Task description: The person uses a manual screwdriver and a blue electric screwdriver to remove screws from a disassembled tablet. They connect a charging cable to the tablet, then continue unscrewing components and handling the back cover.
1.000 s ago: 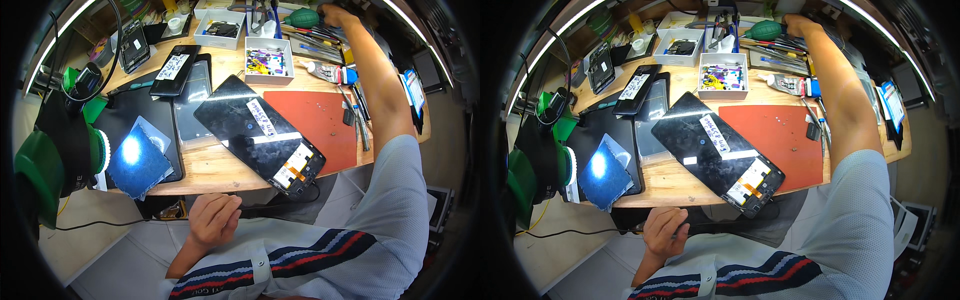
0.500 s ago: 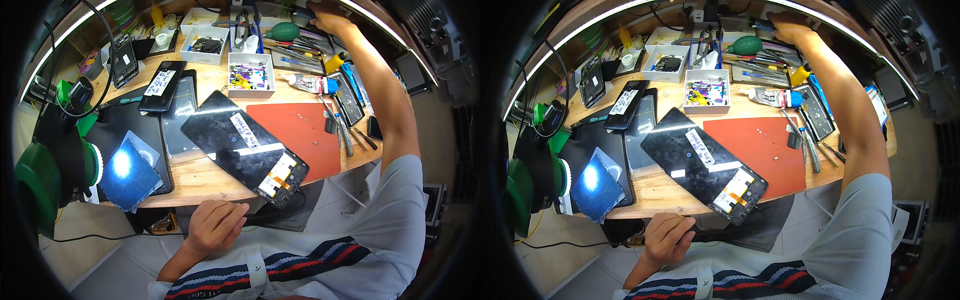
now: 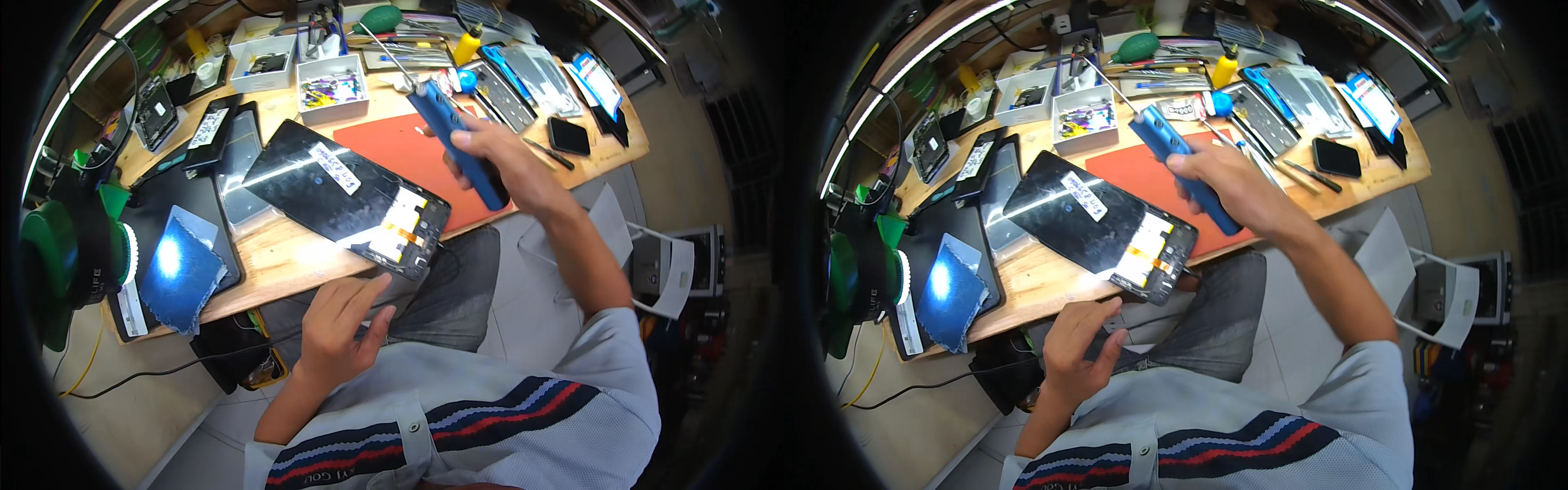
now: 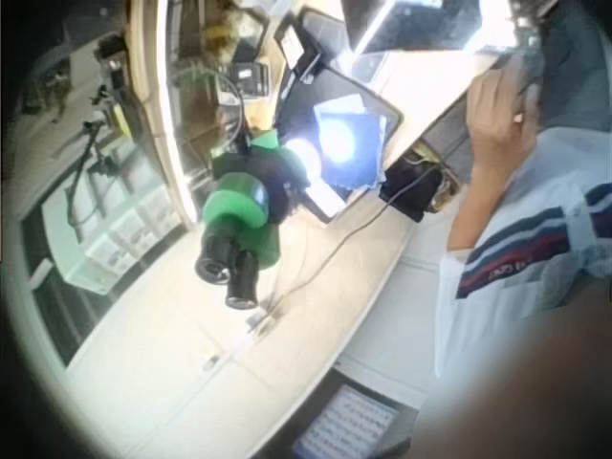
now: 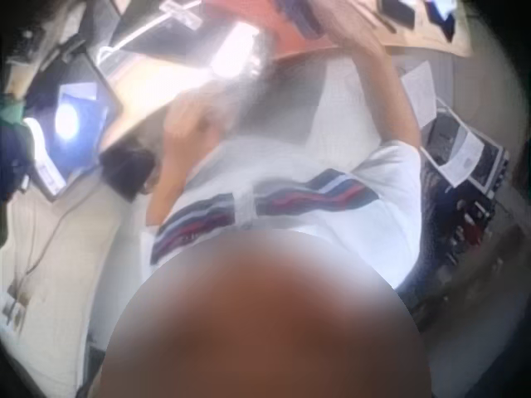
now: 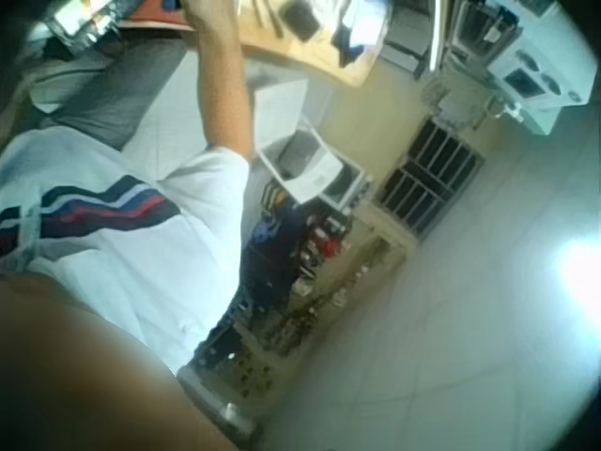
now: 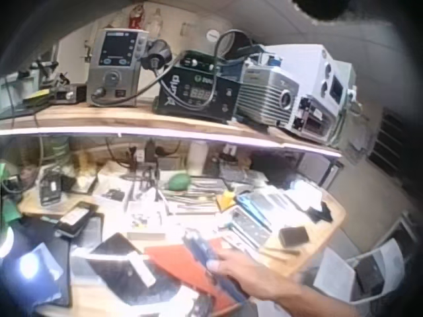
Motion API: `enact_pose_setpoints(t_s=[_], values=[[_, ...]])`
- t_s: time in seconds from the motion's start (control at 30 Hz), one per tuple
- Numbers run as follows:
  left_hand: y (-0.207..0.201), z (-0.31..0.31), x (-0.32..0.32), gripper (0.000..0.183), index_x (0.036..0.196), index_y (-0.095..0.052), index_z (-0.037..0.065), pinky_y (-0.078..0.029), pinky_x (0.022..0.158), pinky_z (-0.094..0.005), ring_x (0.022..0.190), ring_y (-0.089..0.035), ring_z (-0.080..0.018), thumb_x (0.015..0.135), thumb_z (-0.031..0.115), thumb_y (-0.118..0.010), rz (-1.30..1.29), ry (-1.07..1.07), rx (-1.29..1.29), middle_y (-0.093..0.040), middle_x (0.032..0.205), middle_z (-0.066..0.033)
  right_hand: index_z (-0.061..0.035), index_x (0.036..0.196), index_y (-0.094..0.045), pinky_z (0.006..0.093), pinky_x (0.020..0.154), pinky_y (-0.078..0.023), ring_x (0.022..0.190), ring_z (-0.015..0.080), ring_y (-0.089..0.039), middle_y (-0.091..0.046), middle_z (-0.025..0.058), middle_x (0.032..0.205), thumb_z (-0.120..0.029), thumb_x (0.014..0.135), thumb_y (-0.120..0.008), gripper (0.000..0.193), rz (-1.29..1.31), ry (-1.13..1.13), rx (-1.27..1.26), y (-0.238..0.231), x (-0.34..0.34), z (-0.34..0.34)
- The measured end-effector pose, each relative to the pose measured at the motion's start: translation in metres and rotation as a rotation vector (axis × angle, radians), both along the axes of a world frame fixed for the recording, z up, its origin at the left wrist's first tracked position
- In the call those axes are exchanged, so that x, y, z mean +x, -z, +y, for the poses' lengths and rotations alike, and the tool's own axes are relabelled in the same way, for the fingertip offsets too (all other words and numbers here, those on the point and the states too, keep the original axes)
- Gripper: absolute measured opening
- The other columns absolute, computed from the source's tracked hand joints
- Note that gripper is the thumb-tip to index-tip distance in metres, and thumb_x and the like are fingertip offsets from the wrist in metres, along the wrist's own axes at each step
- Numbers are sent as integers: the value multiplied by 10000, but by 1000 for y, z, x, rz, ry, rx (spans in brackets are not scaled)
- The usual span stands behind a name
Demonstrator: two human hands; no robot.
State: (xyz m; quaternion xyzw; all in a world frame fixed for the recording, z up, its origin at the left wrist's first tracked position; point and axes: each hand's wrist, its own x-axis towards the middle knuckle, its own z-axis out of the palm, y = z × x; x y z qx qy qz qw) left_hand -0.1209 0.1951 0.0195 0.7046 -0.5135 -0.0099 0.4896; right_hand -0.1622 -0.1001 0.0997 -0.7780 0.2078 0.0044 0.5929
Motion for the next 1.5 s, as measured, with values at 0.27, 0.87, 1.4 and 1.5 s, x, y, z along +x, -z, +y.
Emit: enact_pose_setpoints(t_s=[0.27, 0.87, 1.4, 1.5], values=[[1, -23, -22, 476, 1299, -676, -19, -563, 801, -382, 922, -706, -321, 844, 21, -810, 106, 179, -4, -733, 1042, -163, 21, 1470, -427, 356, 906, -608, 1036, 222, -703, -620, 147, 1239, -55, 963, -671, 568, -274, 259, 888, 35, -106, 52], [5, -3, -32, 515, 1335, -669, -9, -568, 819, -367, 933, -720, -299, 843, 16, -819, 174, 169, 74, -747, 1069, -164, 14, 1591, -333, 326, 962, -560, 1138, 183, -624, -567, 137, 1362, 51, 793, -733, 893, -349, 278, 763, 45, -115, 65], [7, -10, -26, 522, 1325, -676, 0, -549, 747, -368, 845, -698, -288, 826, 16, -826, 135, 198, 102, -735, 994, -132, 21, 1598, -329, 344, 981, -565, 1160, 201, -633, -573, 150, 1365, 71, 796, -739, 901, -327, 305, 801, 57, -112, 63], [7, -10, -25, 524, 1324, -676, 0, -549, 744, -369, 842, -698, -286, 823, 16, -827, 149, 185, 99, -735, 990, -130, 22, 1596, -331, 346, 984, -565, 1159, 204, -635, -574, 150, 1364, 69, 792, -753, 910, -327, 308, 810, 58, -111, 62]])
